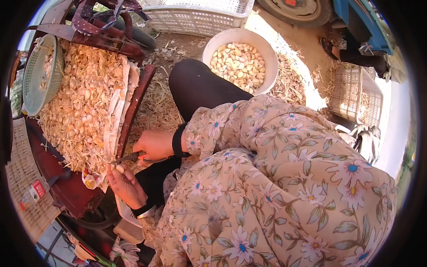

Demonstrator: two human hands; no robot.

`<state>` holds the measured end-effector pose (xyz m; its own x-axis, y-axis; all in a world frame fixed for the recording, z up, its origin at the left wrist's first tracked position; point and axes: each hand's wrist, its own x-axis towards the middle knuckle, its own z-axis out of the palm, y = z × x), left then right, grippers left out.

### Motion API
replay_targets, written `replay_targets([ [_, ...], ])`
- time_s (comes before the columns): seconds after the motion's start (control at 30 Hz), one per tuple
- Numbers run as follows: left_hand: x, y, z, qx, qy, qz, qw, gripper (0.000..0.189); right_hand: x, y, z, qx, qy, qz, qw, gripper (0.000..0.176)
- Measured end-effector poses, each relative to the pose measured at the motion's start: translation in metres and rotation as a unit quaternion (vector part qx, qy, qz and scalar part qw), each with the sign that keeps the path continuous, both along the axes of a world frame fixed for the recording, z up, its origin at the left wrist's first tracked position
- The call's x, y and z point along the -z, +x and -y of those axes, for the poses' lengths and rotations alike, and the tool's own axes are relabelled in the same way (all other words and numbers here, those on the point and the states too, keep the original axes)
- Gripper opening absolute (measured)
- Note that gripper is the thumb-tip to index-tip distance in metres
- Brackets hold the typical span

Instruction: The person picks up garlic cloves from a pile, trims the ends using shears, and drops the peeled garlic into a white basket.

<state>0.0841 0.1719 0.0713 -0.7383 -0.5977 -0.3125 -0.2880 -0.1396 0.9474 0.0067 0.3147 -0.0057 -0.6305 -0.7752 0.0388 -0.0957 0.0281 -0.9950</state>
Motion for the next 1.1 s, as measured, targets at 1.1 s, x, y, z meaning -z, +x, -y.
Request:
replay_targets([
  [1.1,0.063,-0.181,0.017,0.33,-0.609,0.019,0.721,0.016,0.031,-0.03,0.023,0.326,-0.167,0.351,0.862,0.029],
])
